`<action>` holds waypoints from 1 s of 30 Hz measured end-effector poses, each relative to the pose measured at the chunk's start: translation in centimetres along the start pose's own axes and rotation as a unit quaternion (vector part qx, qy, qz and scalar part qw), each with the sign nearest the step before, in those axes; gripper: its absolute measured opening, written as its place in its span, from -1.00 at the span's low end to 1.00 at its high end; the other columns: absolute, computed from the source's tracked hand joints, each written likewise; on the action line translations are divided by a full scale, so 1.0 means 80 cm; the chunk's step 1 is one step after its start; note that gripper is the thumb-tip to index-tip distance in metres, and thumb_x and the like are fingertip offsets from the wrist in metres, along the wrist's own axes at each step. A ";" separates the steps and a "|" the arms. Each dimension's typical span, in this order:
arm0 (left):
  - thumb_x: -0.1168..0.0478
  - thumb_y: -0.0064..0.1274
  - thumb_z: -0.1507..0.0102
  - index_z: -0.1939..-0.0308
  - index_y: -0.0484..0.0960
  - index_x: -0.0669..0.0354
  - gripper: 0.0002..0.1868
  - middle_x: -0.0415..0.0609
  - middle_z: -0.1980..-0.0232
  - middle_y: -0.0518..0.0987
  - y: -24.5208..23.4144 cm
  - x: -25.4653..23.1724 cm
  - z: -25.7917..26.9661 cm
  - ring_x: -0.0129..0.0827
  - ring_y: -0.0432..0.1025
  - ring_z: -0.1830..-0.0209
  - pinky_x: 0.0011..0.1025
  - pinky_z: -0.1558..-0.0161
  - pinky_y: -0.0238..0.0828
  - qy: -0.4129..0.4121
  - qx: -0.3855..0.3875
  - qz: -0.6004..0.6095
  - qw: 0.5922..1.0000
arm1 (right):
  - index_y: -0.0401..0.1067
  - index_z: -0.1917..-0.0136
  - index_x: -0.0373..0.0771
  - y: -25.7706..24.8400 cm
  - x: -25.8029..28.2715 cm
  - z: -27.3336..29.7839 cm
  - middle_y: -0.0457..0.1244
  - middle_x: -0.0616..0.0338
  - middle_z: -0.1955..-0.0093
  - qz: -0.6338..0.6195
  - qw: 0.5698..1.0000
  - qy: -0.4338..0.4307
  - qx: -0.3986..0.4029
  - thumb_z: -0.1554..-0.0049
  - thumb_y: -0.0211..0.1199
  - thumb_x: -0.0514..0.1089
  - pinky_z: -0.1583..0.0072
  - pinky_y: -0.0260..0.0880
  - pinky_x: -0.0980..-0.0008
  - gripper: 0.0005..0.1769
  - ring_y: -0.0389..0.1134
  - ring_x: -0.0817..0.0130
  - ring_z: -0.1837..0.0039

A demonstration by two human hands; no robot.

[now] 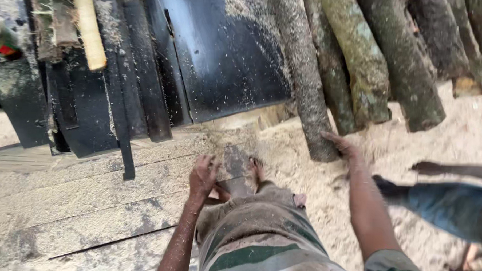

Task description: The person manipulates logs and wooden planks through a motorized saw to cut them into smaller pieces while another person assists by holding the other end of the wood.

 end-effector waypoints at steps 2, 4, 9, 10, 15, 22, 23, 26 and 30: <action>0.01 0.06 -0.37 -0.14 0.66 0.11 -0.64 0.00 -0.05 0.63 0.032 -0.033 0.002 -0.30 0.59 0.11 -0.30 0.13 0.65 0.049 -0.015 0.007 0.999 | 0.24 -0.55 -0.14 -0.007 0.001 -0.018 0.30 0.00 -0.39 0.000 1.000 0.010 -0.012 0.08 0.39 0.41 -0.32 0.36 0.02 0.07 0.34 0.10 -0.35; -0.03 0.12 -0.39 -0.13 0.68 0.11 -0.63 -0.01 -0.07 0.68 0.068 -0.076 0.010 -0.30 0.60 0.09 -0.25 0.01 0.61 0.135 -0.041 -0.023 0.990 | 0.19 -0.55 -0.06 0.002 -0.003 -0.015 0.31 0.04 -0.33 0.024 1.000 0.009 -0.018 0.11 0.39 0.39 -0.27 0.40 -0.10 0.08 0.38 0.16 -0.27; -0.18 0.06 -0.28 -0.25 0.54 0.15 -0.38 0.10 -0.21 0.60 0.202 -0.126 0.015 -0.19 0.58 -0.07 -0.29 -0.02 0.61 0.004 0.134 0.090 0.987 | 0.09 -0.41 -0.26 0.068 0.041 0.030 0.35 0.04 -0.18 0.017 0.981 -0.172 -0.092 0.23 0.57 0.32 -0.24 0.52 -0.01 0.16 0.48 0.16 -0.11; -0.20 0.09 -0.28 -0.30 0.49 0.17 -0.33 0.13 -0.21 0.59 0.224 -0.138 0.011 -0.17 0.56 -0.11 -0.27 -0.08 0.57 -0.009 0.156 0.121 0.980 | 0.04 -0.46 -0.24 0.084 0.033 0.032 0.33 0.03 -0.20 0.062 0.972 -0.164 -0.158 0.20 0.51 0.32 -0.21 0.53 -0.02 0.18 0.48 0.13 -0.09; -0.27 0.19 -0.26 -0.34 0.41 0.28 -0.18 0.17 -0.24 0.57 0.266 -0.153 -0.014 -0.09 0.50 -0.27 -0.14 -0.29 0.46 -0.102 0.178 0.249 0.947 | -0.14 -0.59 -0.43 0.149 0.019 0.054 0.15 -0.49 -0.36 0.368 0.821 -0.372 -0.227 0.01 0.51 0.28 -0.22 0.40 -0.26 0.27 0.33 -0.32 -0.22; 0.02 0.48 -0.06 -0.36 0.34 0.29 -0.08 0.14 -0.18 0.60 0.289 -0.169 -0.020 -0.11 0.56 -0.13 -0.15 -0.17 0.60 -0.130 0.094 0.583 0.797 | -0.29 -0.73 -0.13 0.152 0.039 -0.012 0.16 -0.34 -0.50 0.226 0.940 -0.251 0.056 -0.18 0.03 0.47 -0.45 0.29 -0.17 0.13 0.31 -0.19 -0.45; 0.03 0.48 -0.09 -0.37 0.40 0.38 -0.10 0.16 -0.16 0.62 0.284 -0.175 -0.018 -0.10 0.57 -0.08 -0.16 -0.13 0.63 -0.107 0.086 0.640 0.756 | -0.39 -0.78 -0.06 0.179 0.057 -0.016 0.11 -0.34 -0.56 0.234 0.936 -0.246 0.094 -0.15 -0.02 0.50 -0.49 0.19 -0.18 0.18 0.24 -0.22 -0.50; 0.08 0.49 -0.03 -0.31 0.43 0.38 -0.12 0.10 -0.11 0.63 0.263 -0.164 0.008 -0.16 0.63 -0.01 -0.16 0.01 0.66 -0.120 0.017 0.615 0.779 | -0.53 -0.70 -0.14 0.243 0.118 0.004 -0.18 -0.37 -0.66 0.266 0.891 -0.350 0.113 0.06 0.38 0.47 -0.47 0.06 -0.30 0.50 0.00 -0.29 -0.60; 0.13 0.47 -0.02 -0.29 0.41 0.27 -0.16 0.10 -0.12 0.66 0.216 -0.122 0.076 -0.17 0.64 0.00 -0.23 -0.04 0.71 -0.234 0.000 0.535 0.812 | -0.35 -0.61 -0.18 0.308 0.109 0.026 0.05 -0.34 -0.52 0.207 0.950 -0.226 0.054 0.40 0.61 0.36 -0.39 0.39 -0.29 0.63 0.28 -0.20 -0.45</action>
Point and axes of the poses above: each hand's wrist, its own z-axis away from the middle knuckle, its own y-axis out of the palm, x = y × z, the point moved 9 cm from there along -z, towards the middle knuckle
